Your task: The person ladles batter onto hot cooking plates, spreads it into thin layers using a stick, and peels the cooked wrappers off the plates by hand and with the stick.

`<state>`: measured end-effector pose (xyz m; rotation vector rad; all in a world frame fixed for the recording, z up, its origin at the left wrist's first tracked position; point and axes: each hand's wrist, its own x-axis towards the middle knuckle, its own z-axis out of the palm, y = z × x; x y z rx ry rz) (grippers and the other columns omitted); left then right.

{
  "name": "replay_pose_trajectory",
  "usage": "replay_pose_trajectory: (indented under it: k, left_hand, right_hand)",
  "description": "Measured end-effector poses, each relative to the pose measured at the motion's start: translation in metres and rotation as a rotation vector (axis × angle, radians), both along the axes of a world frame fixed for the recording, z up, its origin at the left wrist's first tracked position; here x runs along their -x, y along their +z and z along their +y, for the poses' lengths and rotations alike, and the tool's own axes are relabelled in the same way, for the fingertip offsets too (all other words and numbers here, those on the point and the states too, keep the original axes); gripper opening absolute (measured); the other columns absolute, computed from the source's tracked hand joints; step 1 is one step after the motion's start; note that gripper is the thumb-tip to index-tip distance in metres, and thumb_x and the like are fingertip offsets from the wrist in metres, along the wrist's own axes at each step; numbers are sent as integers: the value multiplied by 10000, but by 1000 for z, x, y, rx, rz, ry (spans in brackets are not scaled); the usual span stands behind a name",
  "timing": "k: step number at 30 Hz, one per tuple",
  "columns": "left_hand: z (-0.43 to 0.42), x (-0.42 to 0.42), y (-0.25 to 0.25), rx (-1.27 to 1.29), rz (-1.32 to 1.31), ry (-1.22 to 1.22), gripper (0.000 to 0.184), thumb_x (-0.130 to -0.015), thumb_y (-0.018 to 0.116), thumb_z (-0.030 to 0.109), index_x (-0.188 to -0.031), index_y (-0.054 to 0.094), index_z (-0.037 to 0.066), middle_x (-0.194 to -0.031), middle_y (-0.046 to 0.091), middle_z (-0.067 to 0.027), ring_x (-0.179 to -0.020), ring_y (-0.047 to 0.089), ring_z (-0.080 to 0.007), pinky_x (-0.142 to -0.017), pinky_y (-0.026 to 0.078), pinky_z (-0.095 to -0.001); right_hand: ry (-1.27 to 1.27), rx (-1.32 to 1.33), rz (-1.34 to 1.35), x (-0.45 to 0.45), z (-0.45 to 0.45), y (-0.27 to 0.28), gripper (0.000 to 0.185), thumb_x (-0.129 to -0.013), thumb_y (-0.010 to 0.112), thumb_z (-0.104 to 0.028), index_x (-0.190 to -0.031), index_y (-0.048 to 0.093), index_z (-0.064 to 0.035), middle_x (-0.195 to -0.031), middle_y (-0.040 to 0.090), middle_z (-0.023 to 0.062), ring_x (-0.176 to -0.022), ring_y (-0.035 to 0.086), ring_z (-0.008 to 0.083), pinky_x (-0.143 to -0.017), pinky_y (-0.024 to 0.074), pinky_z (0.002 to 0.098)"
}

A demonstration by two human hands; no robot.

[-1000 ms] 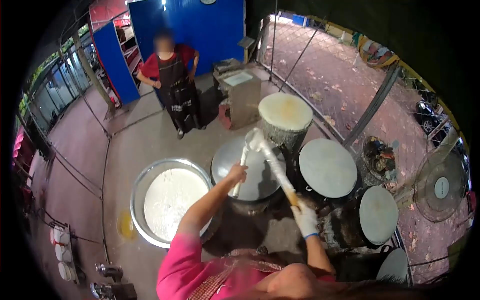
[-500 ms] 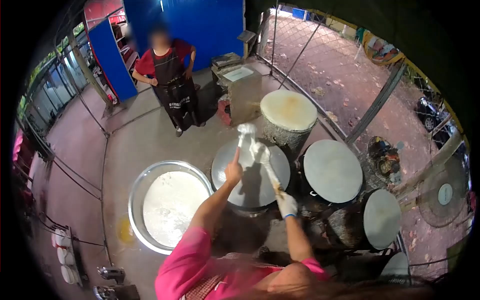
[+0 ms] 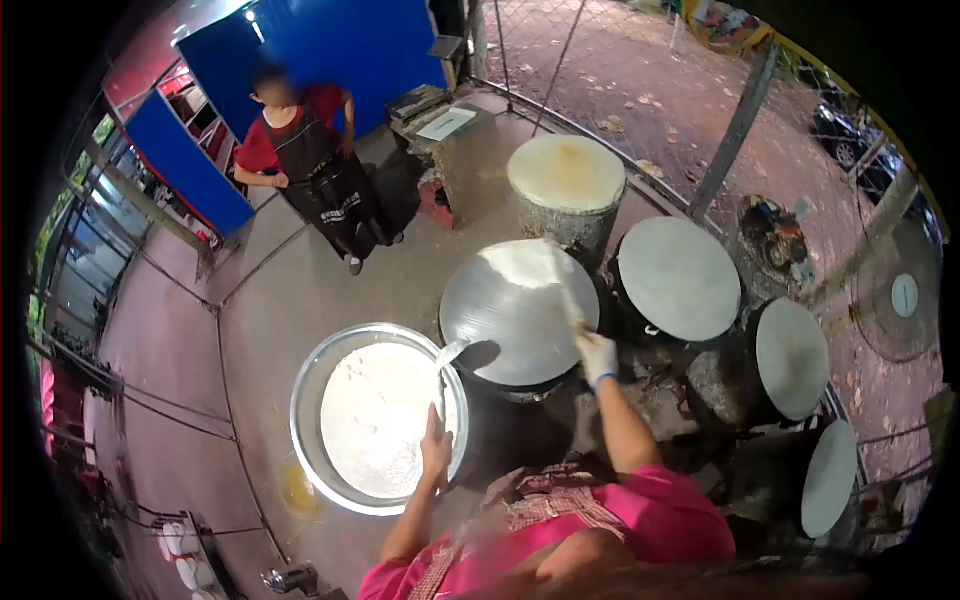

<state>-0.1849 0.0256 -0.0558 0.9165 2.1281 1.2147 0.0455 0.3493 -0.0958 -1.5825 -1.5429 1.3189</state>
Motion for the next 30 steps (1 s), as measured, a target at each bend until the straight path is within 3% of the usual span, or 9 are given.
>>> replay_pose_trajectory:
  k: [2, 5, 11, 15, 18, 20, 24, 26, 30]
  left_hand:
    - [-11, 1, -7, 47, -139, 14, 726, -737, 497, -36, -1401, 235, 95, -1325, 419, -206, -1209, 441, -282, -970, 356, -313]
    - [-21, 5, -9, 110, -175, 18, 709, -748, 509, -26, -1397, 249, 97, -1308, 437, -210, -1185, 467, -274, -948, 373, -303]
    - [-24, 7, -12, 78, -175, 36, 682, -746, 503, -67, -1380, 293, 69, -1294, 469, -176, -1164, 483, -218, -942, 374, -275]
    - [-12, -15, 20, 129, -295, 124, 672, -739, 496, -79, -1370, 323, 70, -1261, 505, -153, -1126, 504, -176, -916, 391, -262]
    - [-17, -13, -9, 20, 45, 70, 672, -740, 519, -51, -1370, 332, 92, -1230, 530, -172, -1098, 532, -202, -889, 413, -275]
    - [-17, -15, -29, -55, 41, 106, 678, -731, 535, -43, -1366, 332, 81, -1243, 517, -179, -1105, 529, -215, -899, 409, -283]
    - [4, -41, 30, 80, -98, 179, 698, -701, 510, -89, -1361, 331, 52, -1257, 502, -189, -1131, 514, -226, -917, 397, -284]
    - [1, -44, 16, 24, -88, 196, 709, -692, 508, -101, -1361, 331, 53, -1247, 509, -194, -1119, 523, -230, -911, 402, -285]
    - [-12, -39, -22, -17, 53, 197, 716, -690, 501, -117, -1362, 335, 64, -1223, 530, -189, -1084, 547, -229, -898, 413, -288]
  right_hand:
    - [45, -220, 315, 57, -35, -29, 424, -768, 593, -420, -985, 653, -61, -854, 642, 197, -821, 642, 273, -721, 471, 373]
    - [331, -236, -253, 35, -36, 69, 486, -753, 551, -514, -964, 663, -91, -842, 649, 156, -751, 624, 303, -685, 464, 389]
    - [16, 18, 427, 19, -34, -9, 305, -709, 681, -243, -869, 677, 17, -700, 592, 0, -588, 484, 103, -541, 397, 280]
    - [367, 170, 490, 15, -10, -2, 363, -696, 706, -177, -967, 649, 57, -856, 657, 49, -772, 558, 120, -710, 427, 276]
    - [109, 425, 549, -29, 16, 91, 255, -739, 667, -155, -935, 662, 7, -686, 601, 60, -449, 488, 143, -366, 349, 280]
    - [127, 424, 410, -15, 23, 68, 208, -737, 661, -201, -856, 660, -30, -600, 542, 46, -347, 382, 125, -281, 226, 278]
    - [370, 584, 361, -4, 11, 53, 176, -727, 666, -183, -808, 647, -28, -610, 546, 21, -402, 416, 124, -367, 304, 252]
    - [392, 224, 501, -19, 44, -1, 153, -744, 644, -173, -787, 658, -27, -578, 542, 16, -411, 426, 104, -367, 306, 249]
    - [271, 480, 350, -22, 89, 89, 206, -742, 626, -193, -799, 667, 1, -591, 571, 38, -412, 475, 129, -364, 363, 287]
